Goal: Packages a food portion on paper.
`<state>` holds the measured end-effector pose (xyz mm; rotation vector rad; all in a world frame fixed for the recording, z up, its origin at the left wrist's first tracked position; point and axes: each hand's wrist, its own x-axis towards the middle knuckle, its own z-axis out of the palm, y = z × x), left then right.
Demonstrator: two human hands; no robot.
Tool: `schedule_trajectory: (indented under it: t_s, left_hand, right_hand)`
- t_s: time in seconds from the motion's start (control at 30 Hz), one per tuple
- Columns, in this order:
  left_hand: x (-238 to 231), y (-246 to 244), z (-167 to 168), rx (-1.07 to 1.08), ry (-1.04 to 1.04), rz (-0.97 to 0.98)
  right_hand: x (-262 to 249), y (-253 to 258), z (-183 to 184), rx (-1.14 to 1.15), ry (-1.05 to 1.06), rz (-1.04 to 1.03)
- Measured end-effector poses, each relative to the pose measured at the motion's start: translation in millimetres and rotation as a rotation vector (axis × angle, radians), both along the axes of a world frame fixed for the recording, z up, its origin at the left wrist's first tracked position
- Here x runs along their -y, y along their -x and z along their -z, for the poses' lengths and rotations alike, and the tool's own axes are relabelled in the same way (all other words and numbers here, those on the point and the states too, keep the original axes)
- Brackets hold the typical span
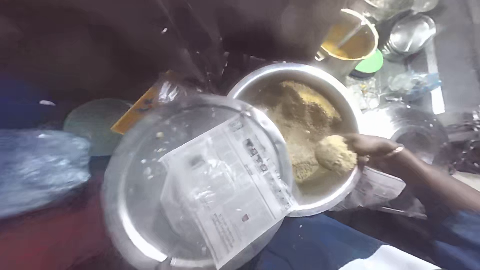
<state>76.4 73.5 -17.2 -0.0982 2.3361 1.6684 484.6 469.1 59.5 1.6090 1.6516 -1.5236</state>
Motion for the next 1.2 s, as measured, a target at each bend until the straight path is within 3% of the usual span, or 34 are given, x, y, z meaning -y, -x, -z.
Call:
schedule_trajectory:
  t_s: [0.1, 0.23, 0.33, 0.5, 0.57, 0.63, 0.73, 0.87, 0.93, 1.0, 1.13, 1.2]
  left_hand:
    - [-13.7, -2.6, 14.4, -0.009, -0.062, -0.054]
    - [-35.2, -7.4, 20.1, 0.008, -0.098, -0.01]
    - [-42.4, -9.1, 16.9, 0.024, -0.072, 0.045]
    - [-41.0, -5.5, 17.7, 0.022, -0.055, 0.06]
    - [-41.7, -3.2, 15.1, 0.006, -0.047, 0.067]
    - [-40.0, -1.7, 14.3, 0.01, -0.04, 0.062]
    - [-37.6, -4.7, 12.3, 0.033, -0.026, 0.063]
    - [-37.2, -2.5, 12.3, 0.038, -0.005, 0.075]
    - [-35.5, -1.2, 12.7, 0.023, -0.004, 0.088]
    - [-45.0, 6.3, 13.4, -0.001, -0.036, 0.115]
    - [-38.5, 10.8, 15.9, -0.044, -0.007, 0.127]
    - [-46.0, 22.7, 13.7, -0.083, 0.022, 0.169]
  right_hand:
    - [12.7, 4.1, -32.9, -0.135, -0.048, 0.142]
    - [53.9, 55.8, -67.1, -0.237, -0.079, 0.294]
    - [82.1, 101.2, -59.6, -0.36, -0.303, -0.008]
    - [113.9, 199.9, 17.2, -0.371, -1.108, -0.558]
    - [112.1, 219.0, 30.0, -0.404, -1.252, -0.635]
    - [109.7, 228.4, 20.6, -0.496, -1.329, -0.638]
    - [108.8, 230.5, 30.9, -0.504, -1.235, -0.755]
    - [108.0, 242.7, 11.3, -0.548, -1.231, -0.763]
    - [105.0, 242.7, 27.3, -0.507, -1.174, -0.79]
    - [90.3, 235.2, 17.5, -0.534, -1.195, -0.65]
    - [76.2, 144.1, -39.9, -0.341, -0.933, -0.262]
    - [60.3, 73.4, -29.6, -0.216, -0.763, -0.124]
